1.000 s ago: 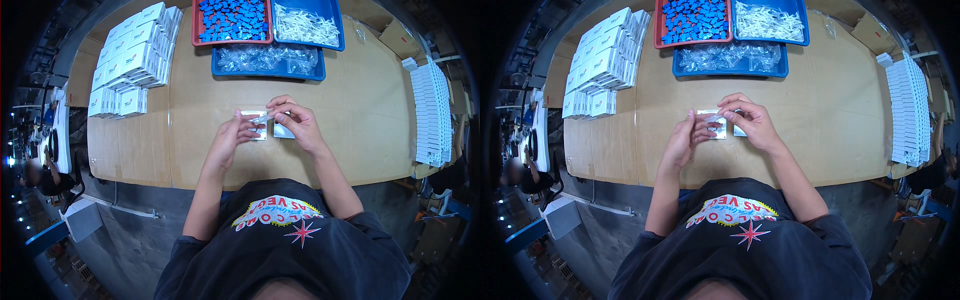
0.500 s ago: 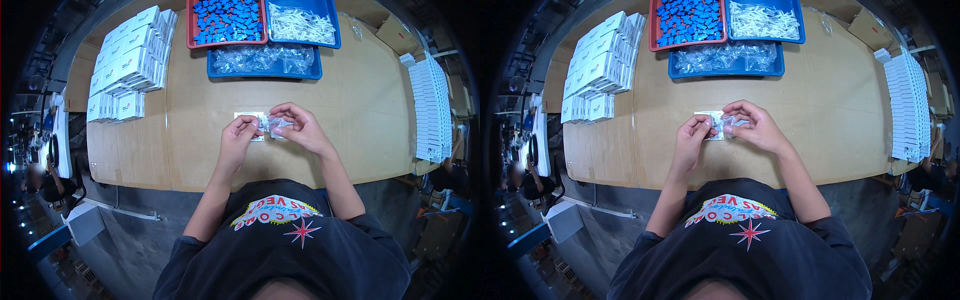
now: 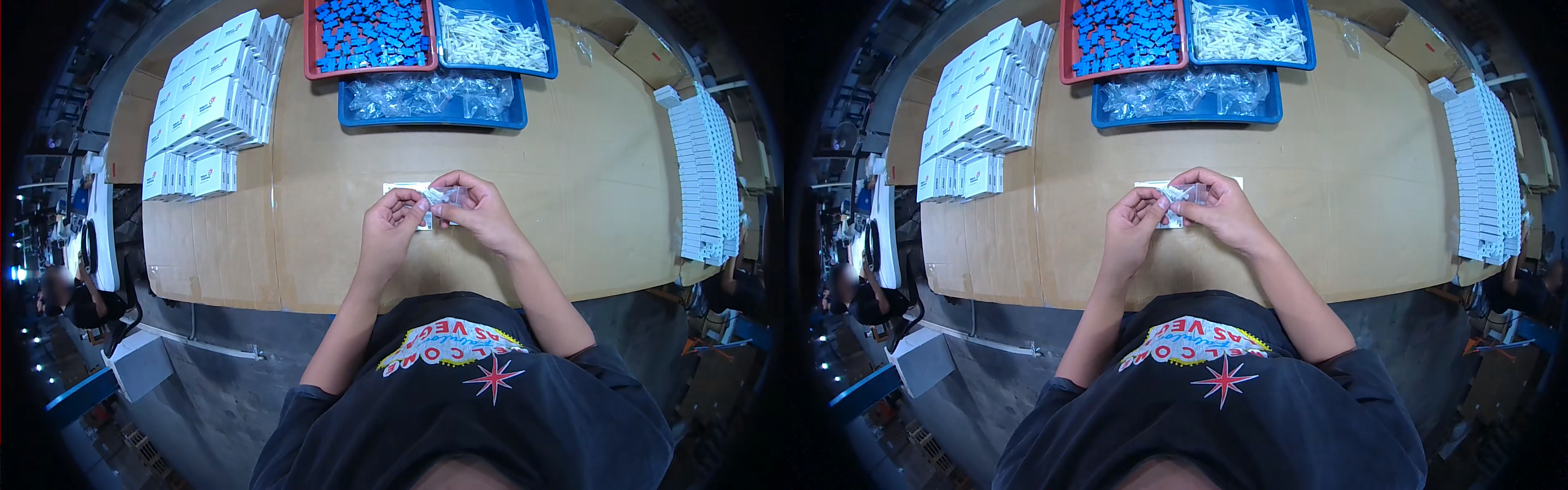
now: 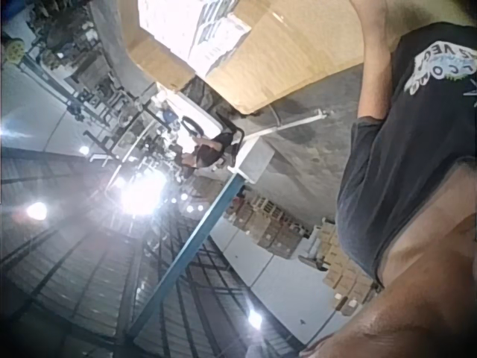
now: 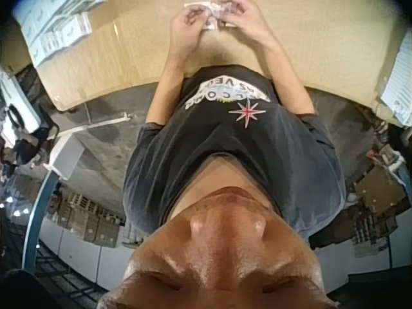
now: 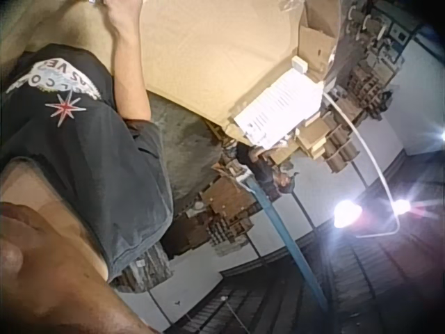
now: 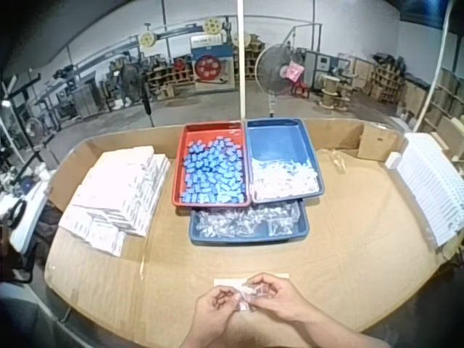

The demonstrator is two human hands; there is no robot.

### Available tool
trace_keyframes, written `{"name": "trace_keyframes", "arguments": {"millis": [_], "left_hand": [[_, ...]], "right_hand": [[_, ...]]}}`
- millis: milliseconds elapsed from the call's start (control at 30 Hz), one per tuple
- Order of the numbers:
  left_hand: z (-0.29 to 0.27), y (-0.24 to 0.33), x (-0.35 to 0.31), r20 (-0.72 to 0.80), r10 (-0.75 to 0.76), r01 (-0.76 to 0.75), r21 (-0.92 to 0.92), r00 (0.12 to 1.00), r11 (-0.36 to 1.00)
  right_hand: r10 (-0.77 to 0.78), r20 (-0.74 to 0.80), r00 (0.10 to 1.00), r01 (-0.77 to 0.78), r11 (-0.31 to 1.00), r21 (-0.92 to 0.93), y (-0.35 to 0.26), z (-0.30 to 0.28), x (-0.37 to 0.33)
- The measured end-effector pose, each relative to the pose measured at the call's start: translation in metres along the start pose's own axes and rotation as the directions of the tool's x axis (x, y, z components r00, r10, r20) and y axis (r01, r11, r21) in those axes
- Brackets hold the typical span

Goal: The recorder is assembling small blue components into white product boxes and placing them in stacks.

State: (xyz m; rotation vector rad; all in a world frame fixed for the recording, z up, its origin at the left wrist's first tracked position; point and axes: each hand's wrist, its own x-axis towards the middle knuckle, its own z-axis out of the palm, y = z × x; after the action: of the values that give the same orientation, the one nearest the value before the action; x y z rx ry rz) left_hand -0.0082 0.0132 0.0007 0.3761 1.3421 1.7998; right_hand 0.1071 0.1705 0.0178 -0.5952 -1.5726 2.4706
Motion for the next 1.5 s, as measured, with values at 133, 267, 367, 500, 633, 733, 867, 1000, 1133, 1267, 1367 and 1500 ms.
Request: {"name": "trace_keyframes", "arguments": {"millis": [133, 267, 367, 500, 633, 733, 867, 1000, 1133, 1267, 1367, 1500], "left_hand": [[0.000, -0.004, 0.000, -0.030, 0.057, -0.057, 0.002, 0.998, 0.998], [0.005, 0.004, -0.002, -0.075, 0.085, -0.077, 0.101, 0.994, 0.992], [0.012, 0.014, -0.004, -0.071, 0.105, -0.103, 0.031, 0.992, 0.994], [0.005, 0.012, -0.002, -0.019, 0.105, -0.103, 0.078, 0.994, 0.992], [0.001, 0.005, 0.000, -0.147, 0.057, -0.078, -0.145, 0.988, 0.986], [0.005, 0.008, -0.002, -0.184, 0.000, -0.063, -0.336, 0.983, 0.940], [0.000, 0.007, -0.002, -0.167, -0.087, 0.021, -0.360, 0.982, 0.933], [-0.007, 0.004, 0.000, -0.109, -0.076, 0.047, -0.246, 0.991, 0.968], [-0.005, 0.001, -0.001, -0.153, 0.090, -0.116, -0.164, 0.984, 0.980], [0.000, 0.008, -0.002, -0.135, 0.020, -0.054, -0.253, 0.991, 0.966], [0.000, 0.013, -0.004, -0.117, 0.039, -0.057, -0.156, 0.992, 0.986], [-0.013, 0.016, -0.002, -0.073, 0.013, -0.019, -0.069, 0.997, 0.997]], "right_hand": [[-0.011, -0.025, 1.000, 0.012, 0.999, 0.039, 0.001, 0.003, 0.001], [0.052, -0.044, 0.998, -0.050, 0.998, 0.041, 0.001, -0.001, 0.005], [0.054, -0.059, 0.997, -0.052, 0.998, 0.031, 0.005, -0.003, 0.006], [0.036, -0.042, 0.998, -0.033, 0.996, 0.083, 0.001, 0.002, 0.007], [0.031, 0.001, 1.000, -0.031, 0.996, 0.083, -0.006, 0.001, 0.007], [0.078, -0.010, 0.997, -0.077, 0.996, 0.040, -0.004, -0.001, 0.008], [0.060, -0.001, 0.998, -0.060, 0.996, -0.072, 0.002, -0.003, 0.008], [0.088, -0.046, 0.995, -0.087, 0.996, 0.025, 0.002, 0.001, 0.006], [0.024, -0.077, 0.997, -0.019, 0.998, 0.057, -0.003, 0.008, 0.005], [-0.068, -0.082, 0.994, 0.065, 0.997, -0.047, 0.006, 0.009, 0.006], [-0.118, -0.086, 0.989, 0.099, 0.976, -0.192, 0.008, 0.008, 0.005], [-0.200, -0.088, 0.976, 0.159, 0.926, -0.341, 0.009, 0.004, 0.003]]}}
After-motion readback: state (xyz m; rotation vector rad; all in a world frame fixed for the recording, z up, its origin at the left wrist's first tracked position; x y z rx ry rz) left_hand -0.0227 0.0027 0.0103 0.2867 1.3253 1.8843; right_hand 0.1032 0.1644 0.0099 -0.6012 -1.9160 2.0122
